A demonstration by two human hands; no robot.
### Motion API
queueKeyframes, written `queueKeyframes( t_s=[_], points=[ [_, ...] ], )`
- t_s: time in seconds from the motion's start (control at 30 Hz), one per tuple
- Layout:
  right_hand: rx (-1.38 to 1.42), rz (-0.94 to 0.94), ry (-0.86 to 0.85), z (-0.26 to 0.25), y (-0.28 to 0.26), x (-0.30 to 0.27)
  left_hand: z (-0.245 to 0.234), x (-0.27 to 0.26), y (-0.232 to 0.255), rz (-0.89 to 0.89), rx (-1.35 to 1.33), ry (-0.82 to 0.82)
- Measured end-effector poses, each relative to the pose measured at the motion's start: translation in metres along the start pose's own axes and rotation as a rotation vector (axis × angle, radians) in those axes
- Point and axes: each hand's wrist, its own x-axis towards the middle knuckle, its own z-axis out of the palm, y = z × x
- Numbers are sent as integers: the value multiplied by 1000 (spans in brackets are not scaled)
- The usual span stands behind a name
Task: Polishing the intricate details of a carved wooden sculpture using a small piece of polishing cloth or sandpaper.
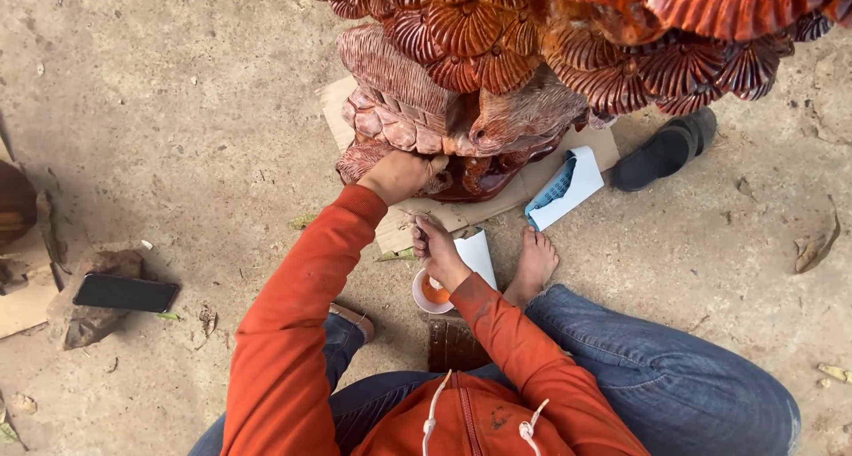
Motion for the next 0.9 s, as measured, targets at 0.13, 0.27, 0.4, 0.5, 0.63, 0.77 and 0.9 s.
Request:
queueKeyframes(
  t_s=[0.13,0.27,0.4,0.5,0.63,0.77,0.9],
  points=[
    [1,-12,-1,-3,-4,-3,-2,-13,1,-20,-99,-6],
    [-6,-42,2,-8,-4,2,-23,-30,-12,-23,9,31],
    [-90,-141,37,2,-8,-5,-36,-63,-29,-229,75,-60],
    [-281,-470,43,-6,4,10,-53,-61,7,-343,-71,-52],
    [-464,-684,-103,5,-14,-5,-31,-71,41,-417,-261,-106],
    [-513,-603,-67,-8,-12,0,-21,-80,55,-600,-636,-242],
    [-922,-1065,281,-5,-42,-5,-22,-71,55,-790,-774,-104]
  ],
)
